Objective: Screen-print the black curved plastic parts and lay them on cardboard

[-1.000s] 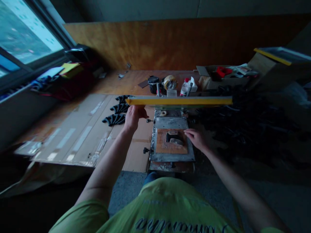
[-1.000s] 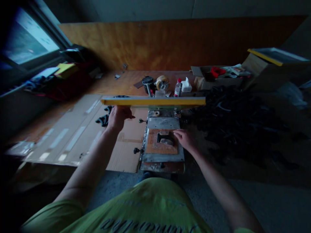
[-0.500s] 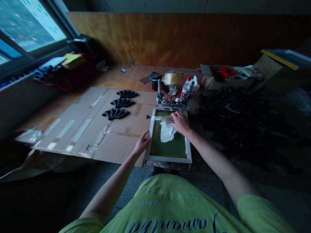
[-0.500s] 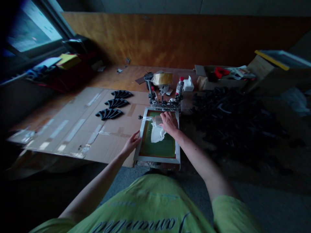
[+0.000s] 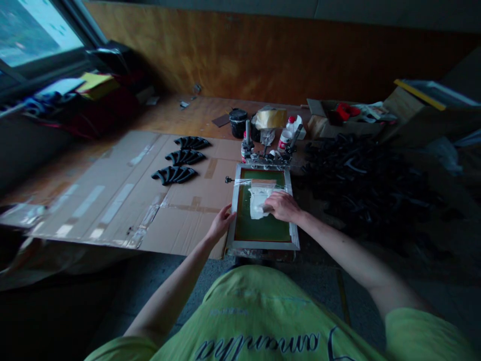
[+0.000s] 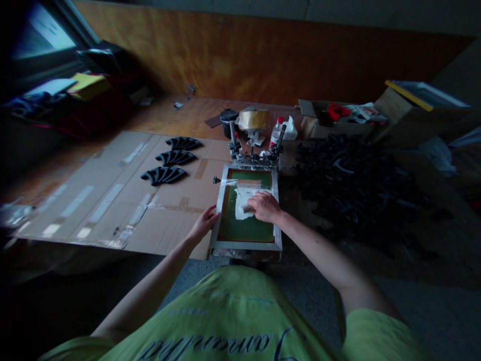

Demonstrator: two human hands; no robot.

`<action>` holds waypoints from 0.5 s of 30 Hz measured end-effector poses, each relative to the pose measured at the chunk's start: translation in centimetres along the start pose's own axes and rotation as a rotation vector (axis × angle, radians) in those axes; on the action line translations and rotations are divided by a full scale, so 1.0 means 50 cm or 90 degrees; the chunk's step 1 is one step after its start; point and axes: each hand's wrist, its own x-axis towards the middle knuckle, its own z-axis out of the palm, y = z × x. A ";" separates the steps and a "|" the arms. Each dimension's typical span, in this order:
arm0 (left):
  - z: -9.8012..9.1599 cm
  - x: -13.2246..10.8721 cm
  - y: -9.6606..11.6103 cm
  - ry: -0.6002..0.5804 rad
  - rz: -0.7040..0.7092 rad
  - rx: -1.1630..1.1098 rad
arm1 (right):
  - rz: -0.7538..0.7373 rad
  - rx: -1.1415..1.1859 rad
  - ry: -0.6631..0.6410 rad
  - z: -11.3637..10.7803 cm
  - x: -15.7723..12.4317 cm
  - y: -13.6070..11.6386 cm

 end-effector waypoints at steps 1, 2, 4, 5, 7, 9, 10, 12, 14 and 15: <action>0.000 -0.001 0.003 0.000 0.000 -0.005 | 0.024 -0.010 0.028 0.009 0.000 -0.006; 0.001 -0.003 0.006 0.000 -0.004 -0.012 | 0.036 -0.017 0.050 0.019 -0.004 -0.014; 0.004 -0.006 0.011 0.004 -0.013 -0.023 | 0.022 -0.013 0.059 0.039 -0.021 -0.032; 0.007 -0.007 0.014 0.009 -0.016 -0.025 | 0.008 -0.004 0.050 0.046 -0.029 -0.038; 0.010 -0.010 0.020 0.019 -0.025 -0.025 | 0.003 0.012 0.031 0.045 -0.034 -0.044; 0.012 -0.015 0.030 0.023 -0.029 -0.025 | 0.044 0.024 0.043 0.027 -0.013 -0.039; 0.011 -0.019 0.038 0.017 -0.028 -0.024 | 0.076 0.030 0.065 0.013 0.006 -0.032; 0.007 -0.030 0.062 0.005 -0.022 -0.024 | 0.144 0.042 0.126 -0.023 0.050 -0.007; 0.001 -0.046 0.099 -0.002 -0.012 -0.028 | 0.197 0.056 0.188 -0.063 0.082 0.036; -0.001 -0.054 0.122 0.002 -0.002 -0.032 | 0.224 0.065 0.221 -0.083 0.086 0.065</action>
